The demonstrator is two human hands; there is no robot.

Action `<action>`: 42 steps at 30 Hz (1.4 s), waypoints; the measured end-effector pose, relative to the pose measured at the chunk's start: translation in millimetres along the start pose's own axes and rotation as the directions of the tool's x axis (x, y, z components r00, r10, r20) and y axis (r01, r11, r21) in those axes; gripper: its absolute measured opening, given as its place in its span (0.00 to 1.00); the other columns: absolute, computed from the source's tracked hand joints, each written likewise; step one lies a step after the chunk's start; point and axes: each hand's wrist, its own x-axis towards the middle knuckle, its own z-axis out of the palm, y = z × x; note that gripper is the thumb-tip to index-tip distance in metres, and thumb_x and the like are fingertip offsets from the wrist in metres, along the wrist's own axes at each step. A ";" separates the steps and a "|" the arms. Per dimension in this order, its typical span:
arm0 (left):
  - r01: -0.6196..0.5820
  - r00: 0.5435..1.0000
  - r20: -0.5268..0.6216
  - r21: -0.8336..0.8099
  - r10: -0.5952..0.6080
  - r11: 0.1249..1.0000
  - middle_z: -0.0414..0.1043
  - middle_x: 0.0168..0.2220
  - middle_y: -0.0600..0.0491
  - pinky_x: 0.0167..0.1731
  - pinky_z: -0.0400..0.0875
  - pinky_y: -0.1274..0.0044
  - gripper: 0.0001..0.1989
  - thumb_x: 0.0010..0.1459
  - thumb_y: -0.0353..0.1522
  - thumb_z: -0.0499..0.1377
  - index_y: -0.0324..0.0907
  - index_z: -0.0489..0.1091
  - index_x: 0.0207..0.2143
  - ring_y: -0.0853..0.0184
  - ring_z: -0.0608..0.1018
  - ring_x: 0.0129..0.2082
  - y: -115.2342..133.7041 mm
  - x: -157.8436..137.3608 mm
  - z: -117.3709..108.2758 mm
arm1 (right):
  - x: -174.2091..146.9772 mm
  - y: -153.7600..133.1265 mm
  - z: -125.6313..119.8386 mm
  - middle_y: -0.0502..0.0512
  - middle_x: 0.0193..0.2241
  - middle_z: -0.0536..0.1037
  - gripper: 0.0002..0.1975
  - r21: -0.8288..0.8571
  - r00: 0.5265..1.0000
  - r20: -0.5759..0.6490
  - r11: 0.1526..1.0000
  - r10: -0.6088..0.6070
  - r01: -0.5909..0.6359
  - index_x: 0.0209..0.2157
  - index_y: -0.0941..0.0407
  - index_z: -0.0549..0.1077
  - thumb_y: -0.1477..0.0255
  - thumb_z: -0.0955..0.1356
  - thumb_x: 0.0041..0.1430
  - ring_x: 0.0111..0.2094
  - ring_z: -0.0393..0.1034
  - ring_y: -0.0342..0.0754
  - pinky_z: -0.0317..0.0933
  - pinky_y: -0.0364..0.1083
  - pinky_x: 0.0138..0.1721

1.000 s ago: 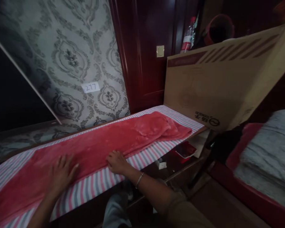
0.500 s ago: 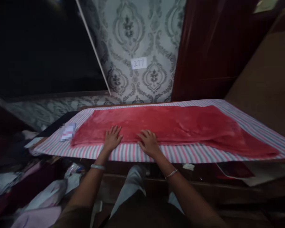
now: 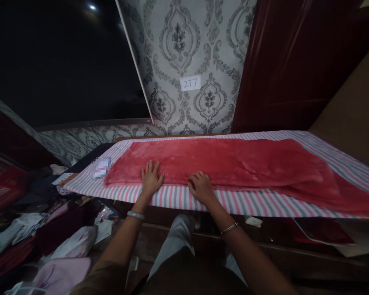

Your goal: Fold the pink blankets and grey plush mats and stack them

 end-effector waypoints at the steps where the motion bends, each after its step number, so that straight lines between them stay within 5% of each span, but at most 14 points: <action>1: -0.037 0.999 -0.026 -0.003 0.037 0.999 0.43 0.73 0.41 0.67 0.46 0.50 0.35 0.63 0.42 0.54 0.43 0.54 0.70 0.48 0.48 0.73 -0.3 -0.3 -0.6 | 0.5 -0.7 0.1 0.64 0.54 0.76 0.16 -0.012 1.000 0.000 1.000 -0.002 0.002 0.51 0.56 0.76 0.69 0.64 0.64 0.56 0.65 0.59 0.57 0.58 0.56; 5: -0.234 0.967 0.102 -0.015 0.234 0.972 0.48 0.72 0.47 0.68 0.44 0.51 0.31 0.65 0.41 0.52 0.48 0.56 0.69 0.53 0.51 0.72 -0.2 1.5 -0.5 | 2.3 -1.5 3.8 0.59 0.62 0.70 0.21 -0.017 0.994 0.107 1.000 0.010 -0.008 0.58 0.52 0.73 0.65 0.64 0.66 0.65 0.56 0.59 0.45 0.66 0.64; 11: -0.237 0.956 0.179 0.003 0.232 0.972 0.53 0.71 0.49 0.67 0.48 0.52 0.30 0.65 0.40 0.52 0.49 0.57 0.68 0.53 0.54 0.71 -1.2 4.3 2.4 | -2.2 4.7 8.2 0.58 0.58 0.74 0.18 0.057 0.988 0.147 0.997 0.035 -0.044 0.54 0.51 0.76 0.67 0.63 0.67 0.65 0.59 0.54 0.48 0.63 0.64; 17: -0.270 0.955 0.120 -0.032 0.272 0.962 0.58 0.69 0.47 0.67 0.51 0.54 0.27 0.67 0.38 0.50 0.46 0.61 0.66 0.54 0.57 0.70 -2.7 -0.4 -2.2 | 14.6 12.2 0.3 0.59 0.37 0.82 0.16 0.067 0.995 0.096 0.997 0.022 -0.029 0.39 0.54 0.80 0.69 0.61 0.69 0.44 0.74 0.53 0.64 0.54 0.52; 20: -0.334 0.931 0.121 -0.090 0.343 0.938 0.60 0.68 0.47 0.67 0.51 0.55 0.25 0.67 0.36 0.49 0.46 0.64 0.65 0.57 0.59 0.70 3.7 -1.8 -4.7 | 31.7 5.8 3.8 0.63 0.50 0.79 0.17 0.043 0.998 0.060 0.999 0.031 -0.033 0.51 0.55 0.77 0.70 0.61 0.67 0.54 0.70 0.55 0.62 0.57 0.56; 23: -0.339 0.930 0.115 -0.106 0.350 0.935 0.58 0.69 0.46 0.67 0.52 0.56 0.25 0.68 0.37 0.48 0.45 0.62 0.66 0.57 0.58 0.70 17.8 -2.9 -0.8 | 38.3 -10.2 14.1 0.61 0.67 0.62 0.26 -0.045 0.988 0.147 0.998 0.052 -0.046 0.65 0.53 0.65 0.69 0.63 0.67 0.68 0.53 0.59 0.50 0.65 0.64; 27: -0.253 0.960 0.121 -0.026 0.254 0.967 0.54 0.70 0.42 0.65 0.53 0.51 0.27 0.67 0.37 0.48 0.43 0.61 0.67 0.52 0.58 0.70 34.8 -5.0 8.7 | 32.9 -25.7 17.5 0.56 0.70 0.56 0.25 -0.123 0.952 0.287 0.990 0.107 -0.074 0.66 0.47 0.62 0.65 0.61 0.69 0.71 0.46 0.58 0.39 0.69 0.67; 32: -0.260 0.959 0.119 -0.008 0.259 0.966 0.54 0.70 0.42 0.65 0.52 0.51 0.27 0.67 0.37 0.47 0.43 0.61 0.66 0.52 0.57 0.70 38.0 -2.0 10.7 | 14.5 -27.2 -1.9 0.53 0.68 0.59 0.25 -0.053 0.929 0.348 0.992 0.125 -0.114 0.67 0.48 0.62 0.64 0.61 0.70 0.70 0.47 0.54 0.41 0.63 0.68; 38: -0.248 0.961 0.127 -0.004 0.246 0.969 0.54 0.70 0.43 0.66 0.51 0.52 0.27 0.67 0.37 0.46 0.43 0.61 0.67 0.54 0.57 0.71 39.2 -1.2 7.8 | -11.0 -8.5 -22.8 0.59 0.58 0.74 0.20 0.143 0.973 0.222 0.985 0.065 -0.099 0.58 0.53 0.73 0.69 0.65 0.66 0.61 0.64 0.53 0.57 0.56 0.62; 42: -0.240 0.963 0.125 -0.005 0.239 0.971 0.54 0.70 0.44 0.66 0.51 0.53 0.27 0.67 0.37 0.47 0.43 0.62 0.66 0.54 0.57 0.70 40.9 -0.7 6.0 | -9.7 44.2 -54.6 0.57 0.46 0.80 0.16 0.191 0.985 -0.057 0.970 0.161 -0.148 0.48 0.53 0.78 0.72 0.61 0.66 0.50 0.72 0.52 0.65 0.53 0.54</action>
